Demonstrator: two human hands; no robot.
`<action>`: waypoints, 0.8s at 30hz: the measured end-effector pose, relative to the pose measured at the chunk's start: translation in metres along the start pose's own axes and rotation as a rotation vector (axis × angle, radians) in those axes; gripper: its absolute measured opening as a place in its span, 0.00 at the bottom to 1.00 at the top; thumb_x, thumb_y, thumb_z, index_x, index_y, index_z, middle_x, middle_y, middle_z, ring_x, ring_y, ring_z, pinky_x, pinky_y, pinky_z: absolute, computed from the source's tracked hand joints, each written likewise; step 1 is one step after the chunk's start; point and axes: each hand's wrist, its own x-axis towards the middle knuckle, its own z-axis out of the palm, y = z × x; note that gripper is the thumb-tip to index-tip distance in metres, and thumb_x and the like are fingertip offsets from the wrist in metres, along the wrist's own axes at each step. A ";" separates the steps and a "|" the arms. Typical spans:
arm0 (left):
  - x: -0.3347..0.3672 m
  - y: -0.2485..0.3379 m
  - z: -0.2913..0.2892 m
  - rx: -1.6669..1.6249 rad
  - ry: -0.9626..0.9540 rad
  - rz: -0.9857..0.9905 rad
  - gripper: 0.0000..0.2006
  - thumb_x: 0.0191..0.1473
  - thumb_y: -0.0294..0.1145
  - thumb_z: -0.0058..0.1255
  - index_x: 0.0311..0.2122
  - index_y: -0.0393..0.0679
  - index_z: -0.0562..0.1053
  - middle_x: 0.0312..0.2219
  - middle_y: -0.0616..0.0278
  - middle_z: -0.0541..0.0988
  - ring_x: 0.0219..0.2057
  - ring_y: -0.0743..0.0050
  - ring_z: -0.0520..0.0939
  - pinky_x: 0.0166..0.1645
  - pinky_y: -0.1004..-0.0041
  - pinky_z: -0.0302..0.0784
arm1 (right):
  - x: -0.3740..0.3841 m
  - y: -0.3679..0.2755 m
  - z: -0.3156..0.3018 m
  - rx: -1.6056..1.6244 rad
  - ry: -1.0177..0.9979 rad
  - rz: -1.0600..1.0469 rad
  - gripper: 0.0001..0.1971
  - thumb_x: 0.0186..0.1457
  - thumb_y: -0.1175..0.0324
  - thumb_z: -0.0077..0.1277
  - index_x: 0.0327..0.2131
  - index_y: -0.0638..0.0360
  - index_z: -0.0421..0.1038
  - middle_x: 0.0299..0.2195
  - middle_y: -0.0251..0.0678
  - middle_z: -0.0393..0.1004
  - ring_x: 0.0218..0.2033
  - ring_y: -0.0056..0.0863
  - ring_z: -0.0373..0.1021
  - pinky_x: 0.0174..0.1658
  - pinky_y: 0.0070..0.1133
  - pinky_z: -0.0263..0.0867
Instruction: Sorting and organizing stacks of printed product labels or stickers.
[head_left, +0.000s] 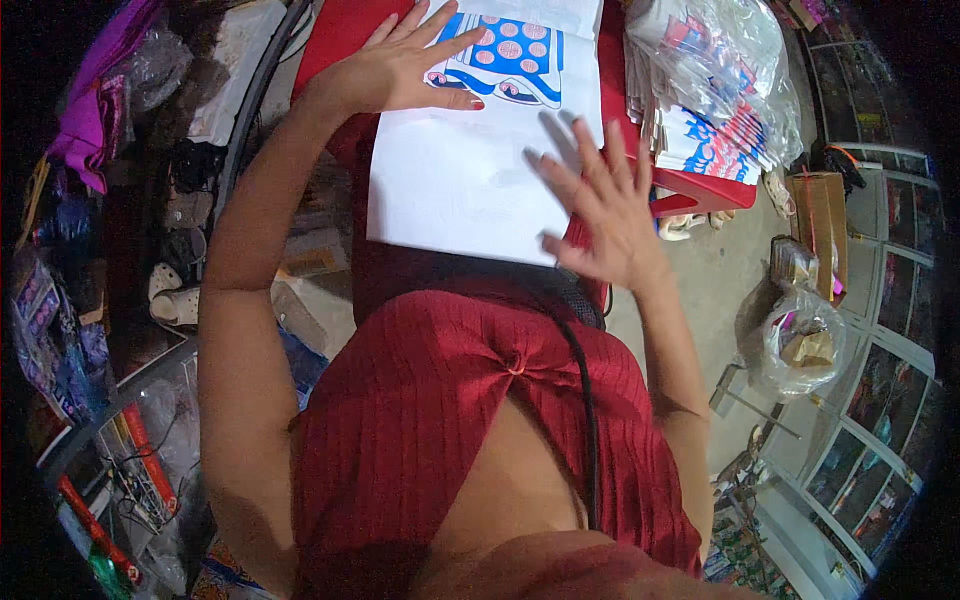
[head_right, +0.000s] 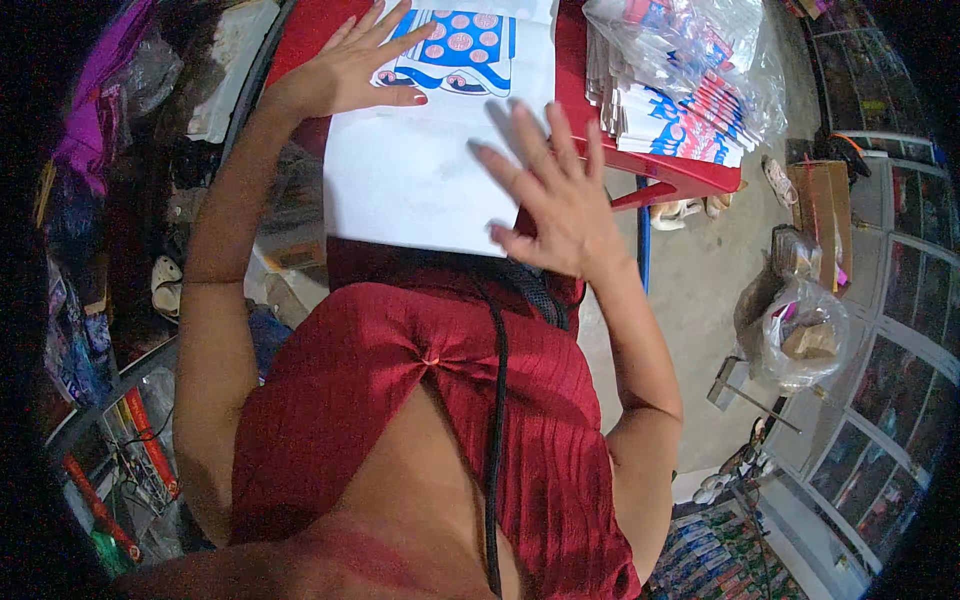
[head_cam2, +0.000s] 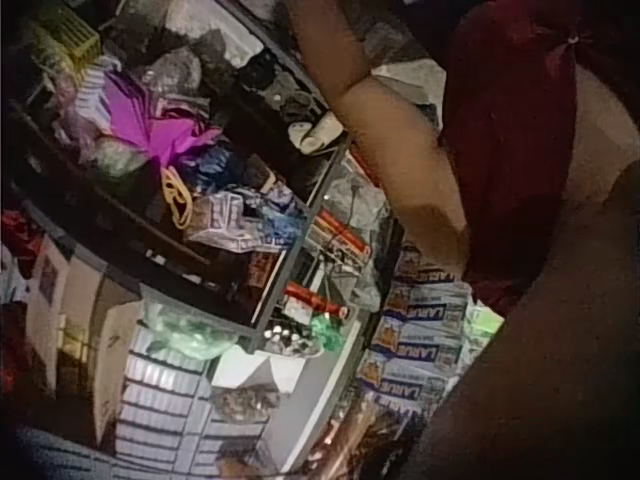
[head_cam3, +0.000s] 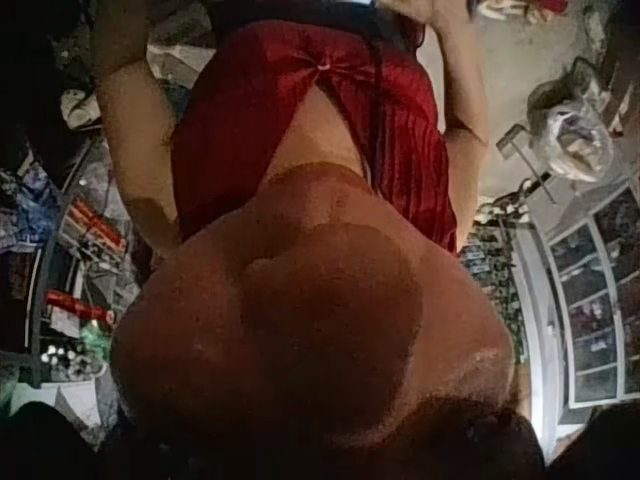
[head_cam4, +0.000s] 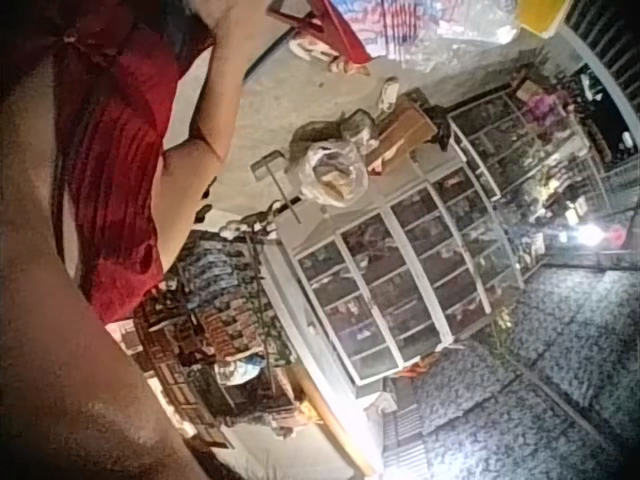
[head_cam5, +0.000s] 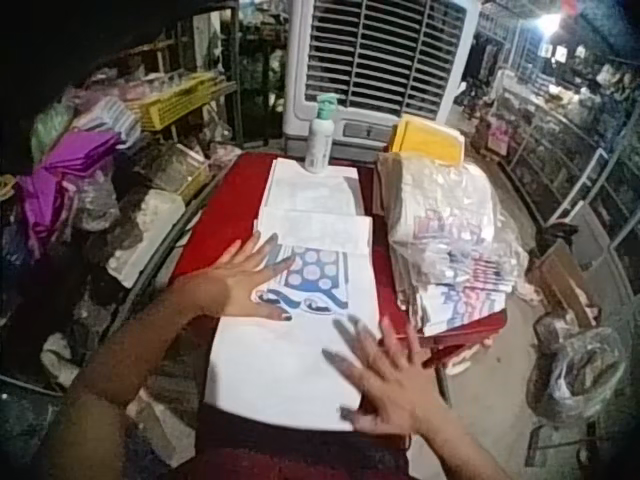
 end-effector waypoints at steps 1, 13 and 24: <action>0.000 0.001 -0.001 0.009 -0.013 -0.009 0.53 0.48 0.78 0.43 0.71 0.57 0.43 0.70 0.42 0.35 0.70 0.39 0.30 0.71 0.47 0.29 | -0.006 -0.007 0.005 -0.056 -0.013 -0.061 0.43 0.45 0.37 0.55 0.65 0.31 0.57 0.71 0.37 0.42 0.72 0.47 0.34 0.68 0.53 0.27; -0.002 0.006 -0.008 -0.012 -0.056 -0.031 0.53 0.49 0.77 0.43 0.72 0.57 0.41 0.70 0.43 0.33 0.70 0.38 0.28 0.70 0.45 0.28 | 0.013 -0.035 -0.005 0.146 0.239 -0.278 0.09 0.51 0.69 0.58 0.38 0.53 0.78 0.58 0.32 0.70 0.60 0.29 0.65 0.64 0.41 0.54; 0.002 -0.024 0.043 0.264 0.359 0.152 0.46 0.51 0.52 0.61 0.70 0.52 0.51 0.69 0.50 0.47 0.70 0.47 0.46 0.70 0.46 0.44 | 0.103 0.027 -0.031 0.738 0.267 0.257 0.15 0.57 0.61 0.58 0.40 0.65 0.77 0.29 0.41 0.80 0.29 0.23 0.75 0.36 0.23 0.70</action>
